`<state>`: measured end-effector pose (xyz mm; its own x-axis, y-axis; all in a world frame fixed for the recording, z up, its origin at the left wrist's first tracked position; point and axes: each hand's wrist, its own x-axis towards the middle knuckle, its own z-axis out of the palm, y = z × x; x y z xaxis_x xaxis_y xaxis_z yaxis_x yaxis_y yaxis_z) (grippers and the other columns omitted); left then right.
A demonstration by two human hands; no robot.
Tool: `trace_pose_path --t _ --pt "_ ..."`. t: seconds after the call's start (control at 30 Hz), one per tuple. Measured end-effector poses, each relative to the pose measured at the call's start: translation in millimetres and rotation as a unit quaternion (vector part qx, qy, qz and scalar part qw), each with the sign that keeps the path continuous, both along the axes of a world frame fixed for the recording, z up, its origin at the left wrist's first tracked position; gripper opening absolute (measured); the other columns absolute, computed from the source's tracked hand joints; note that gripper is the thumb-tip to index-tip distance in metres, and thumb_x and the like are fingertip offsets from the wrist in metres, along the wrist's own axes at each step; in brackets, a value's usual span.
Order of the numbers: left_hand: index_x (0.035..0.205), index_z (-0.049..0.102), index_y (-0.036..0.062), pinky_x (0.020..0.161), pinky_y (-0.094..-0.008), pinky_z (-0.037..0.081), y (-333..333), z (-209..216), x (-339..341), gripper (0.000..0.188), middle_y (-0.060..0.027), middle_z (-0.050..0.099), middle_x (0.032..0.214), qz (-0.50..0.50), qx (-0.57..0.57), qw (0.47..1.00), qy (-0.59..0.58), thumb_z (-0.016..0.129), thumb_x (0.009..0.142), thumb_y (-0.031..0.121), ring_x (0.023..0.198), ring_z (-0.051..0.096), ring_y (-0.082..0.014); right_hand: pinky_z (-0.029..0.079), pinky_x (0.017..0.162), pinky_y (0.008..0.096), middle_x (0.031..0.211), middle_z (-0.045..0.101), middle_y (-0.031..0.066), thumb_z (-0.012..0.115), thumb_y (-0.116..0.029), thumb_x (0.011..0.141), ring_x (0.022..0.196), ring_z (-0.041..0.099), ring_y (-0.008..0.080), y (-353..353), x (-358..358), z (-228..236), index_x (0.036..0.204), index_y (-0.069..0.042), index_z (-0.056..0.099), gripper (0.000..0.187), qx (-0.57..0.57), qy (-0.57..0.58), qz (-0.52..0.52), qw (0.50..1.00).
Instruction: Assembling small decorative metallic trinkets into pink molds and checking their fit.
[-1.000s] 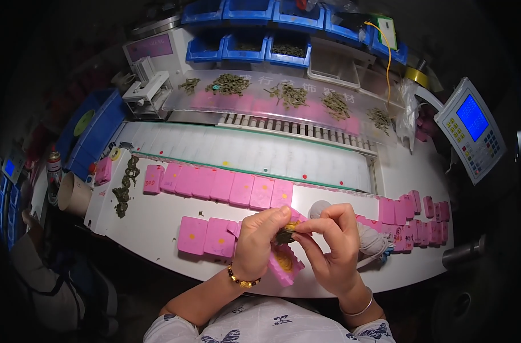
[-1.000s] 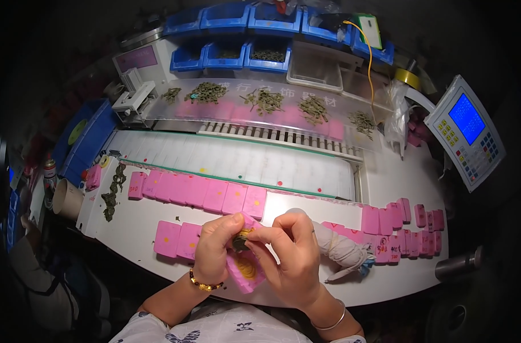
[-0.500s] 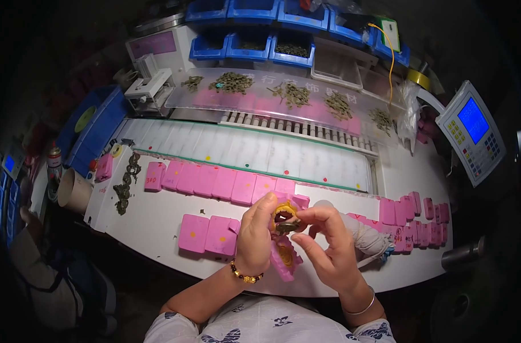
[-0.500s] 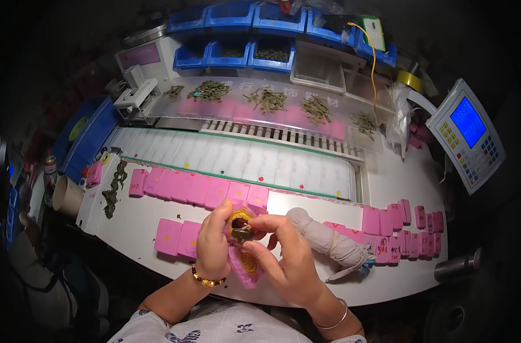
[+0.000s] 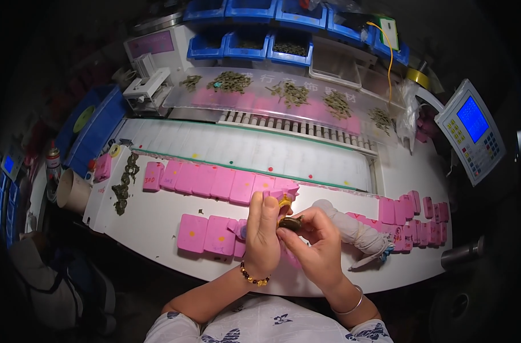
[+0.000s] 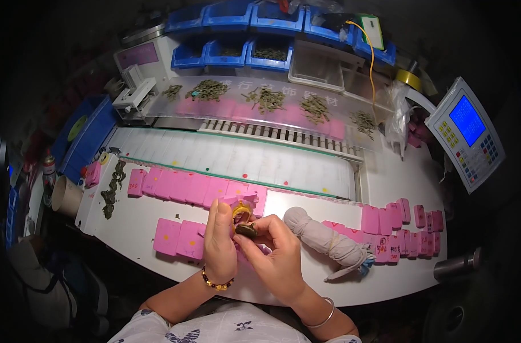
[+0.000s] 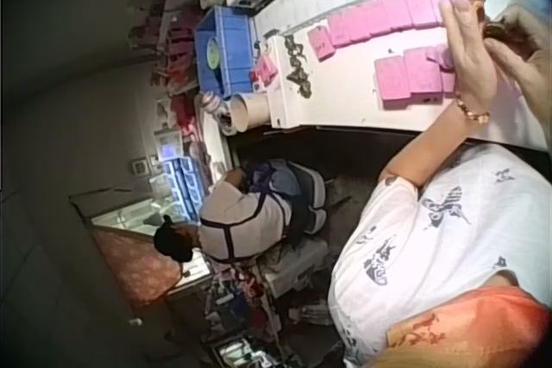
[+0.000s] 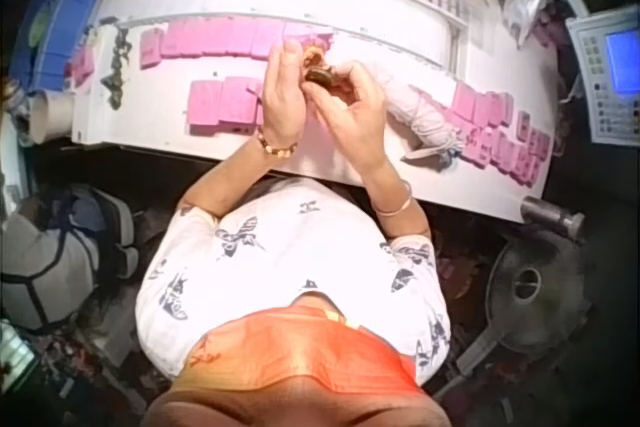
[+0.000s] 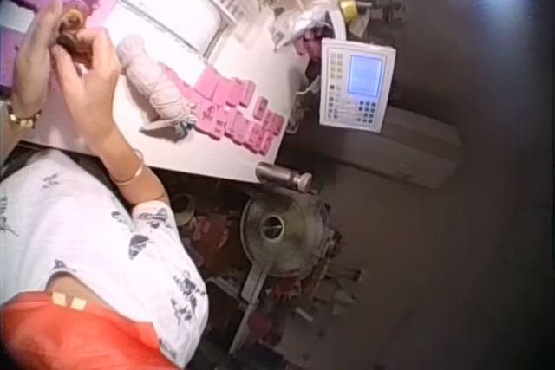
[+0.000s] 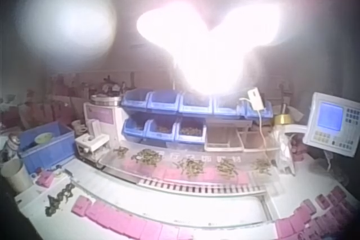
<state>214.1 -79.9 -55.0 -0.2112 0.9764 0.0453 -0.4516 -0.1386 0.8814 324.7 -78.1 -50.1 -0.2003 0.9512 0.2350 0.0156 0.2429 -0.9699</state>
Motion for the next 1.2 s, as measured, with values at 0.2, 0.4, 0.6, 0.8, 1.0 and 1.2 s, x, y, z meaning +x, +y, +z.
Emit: trace_pose_path --t 0.2,0.4,0.6,0.8,1.0,1.2 --pt "0.114 0.05 0.0005 0.067 -0.0219 0.047 4 -11 6 0.042 -0.0044 0.057 0.092 0.049 -0.021 0.998 -0.021 0.034 0.107 0.039 0.077 0.054 -0.0076 0.055 0.074 0.024 0.093 0.065 0.0073 0.069 0.001 0.089 0.081 0.064 0.0097 0 -3 -5 0.095 -0.002 0.05 0.019 -0.175 0.217 0.033 0.96" --pt "0.112 0.059 -0.0009 0.054 -0.0242 0.048 13 5 -5 0.06 -0.007 0.061 0.079 0.005 -0.11 0.981 -0.163 0.027 0.106 0.049 0.059 0.055 -0.0102 0.055 0.072 0.025 0.092 0.066 0.0082 0.065 0.002 0.091 0.084 0.065 0.0111 -4 4 -9 0.098 -0.002 0.052 0.016 -0.208 0.284 0.02 0.936" --pt "0.104 0.061 0.0033 0.055 -0.0232 0.046 14 3 -31 0.068 -0.0085 0.064 0.075 -0.117 -0.062 0.988 -0.084 0.025 0.102 0.061 0.058 0.056 -0.0104 0.053 0.072 0.0258 0.092 0.064 0.0038 0.066 0.0 0.09 0.081 0.063 0.0107 16 31 4 0.101 -0.002 0.06 0.012 -0.077 0.169 -0.051 0.981" --pt "0.123 0.059 -0.0049 0.066 -0.0269 0.055 7 25 -42 0.036 -0.0116 0.069 0.084 -0.134 0.02 0.97 0.2 0.05 0.102 0.022 0.073 0.067 -0.0136 0.047 0.065 0.0266 0.083 0.059 0.0043 0.069 0.0 0.084 0.073 0.056 0.013 16 53 20 0.093 -0.003 0.066 0.01 0.108 -0.134 -0.103 0.98" --pt "0.115 0.066 -0.0051 0.058 -0.0245 0.051 5 42 -37 0.029 -0.0103 0.067 0.08 -0.116 0.146 0.886 0.425 0.056 0.088 -0.004 0.067 0.065 -0.0111 0.041 0.063 0.0311 0.08 0.056 0.0071 0.072 -0.002 0.078 0.072 0.051 0.0205 10 55 36 0.089 -0.003 0.068 0.012 0.175 -0.251 -0.062 0.95" --pt "0.094 0.068 -0.0028 0.054 -0.03 0.049 6 40 -31 0.011 -0.0119 0.064 0.073 -0.099 0.237 0.822 0.509 0.061 0.084 -0.003 0.058 0.063 -0.0185 0.041 0.06 0.0281 0.082 0.055 0.0063 0.072 -0.001 0.08 0.07 0.052 0.016 7 61 42 0.089 -0.002 0.067 0.01 0.15 -0.213 -0.008 0.965"
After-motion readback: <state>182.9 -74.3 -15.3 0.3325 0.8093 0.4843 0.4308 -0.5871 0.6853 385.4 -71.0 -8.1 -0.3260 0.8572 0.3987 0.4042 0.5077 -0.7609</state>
